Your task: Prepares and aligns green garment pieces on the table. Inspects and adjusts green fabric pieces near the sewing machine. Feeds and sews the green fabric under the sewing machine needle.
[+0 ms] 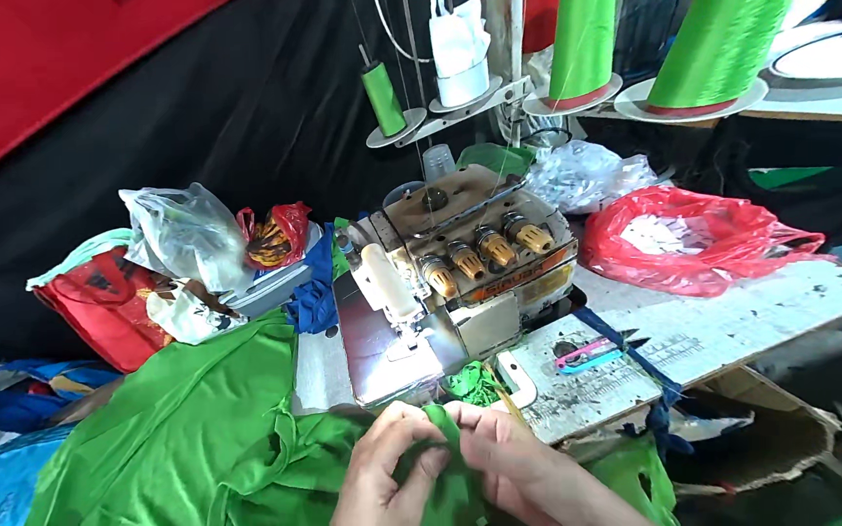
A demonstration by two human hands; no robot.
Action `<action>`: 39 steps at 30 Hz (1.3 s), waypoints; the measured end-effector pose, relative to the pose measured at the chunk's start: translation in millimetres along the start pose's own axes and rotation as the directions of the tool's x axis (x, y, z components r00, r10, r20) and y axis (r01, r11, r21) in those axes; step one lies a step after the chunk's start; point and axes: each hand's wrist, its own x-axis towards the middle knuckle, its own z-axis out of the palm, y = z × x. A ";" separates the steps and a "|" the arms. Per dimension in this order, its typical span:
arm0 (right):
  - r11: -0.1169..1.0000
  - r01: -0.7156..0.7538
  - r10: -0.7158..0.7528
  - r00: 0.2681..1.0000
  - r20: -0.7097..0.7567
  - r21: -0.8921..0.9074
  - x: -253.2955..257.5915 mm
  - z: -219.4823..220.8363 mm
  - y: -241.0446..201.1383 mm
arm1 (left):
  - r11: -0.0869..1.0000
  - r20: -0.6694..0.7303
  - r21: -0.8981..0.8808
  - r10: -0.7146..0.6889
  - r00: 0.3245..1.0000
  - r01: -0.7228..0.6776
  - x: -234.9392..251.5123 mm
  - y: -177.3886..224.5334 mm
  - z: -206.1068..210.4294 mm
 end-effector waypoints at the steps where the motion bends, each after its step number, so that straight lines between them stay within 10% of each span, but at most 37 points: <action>1: 0.999 0.039 -0.038 0.999 0.016 -0.022 -0.6 -1.0 0.6 | 1.000 -0.003 -0.028 -0.014 1.000 0.014 1.3 -1.9 2.1; 13: 0.993 0.085 -0.106 0.947 -0.302 -0.082 1.0 -3.1 -4.5 | 0.996 0.111 -0.090 0.001 0.994 0.009 2.4 29.9 -2.9; 20: 0.994 0.085 -0.097 0.976 -0.193 -0.068 -7.0 6.2 -5.3 | 0.952 -0.117 0.306 0.002 0.993 0.034 14.1 18.8 11.3; 26: 0.902 0.252 -0.284 0.958 -0.043 -0.351 -11.5 3.1 -2.2 | 0.943 -0.040 -0.089 -0.325 0.945 0.320 14.8 14.3 4.7; 32: 0.874 0.313 -0.365 0.928 -0.077 -0.372 -6.7 0.6 6.2 | 0.902 0.072 -0.248 -0.345 0.936 0.352 13.6 19.0 -8.2; 39: 0.790 0.390 -0.459 0.888 -0.035 -0.472 -4.8 1.2 8.1 | 0.977 0.044 0.163 -0.148 0.988 0.139 8.4 20.2 -18.0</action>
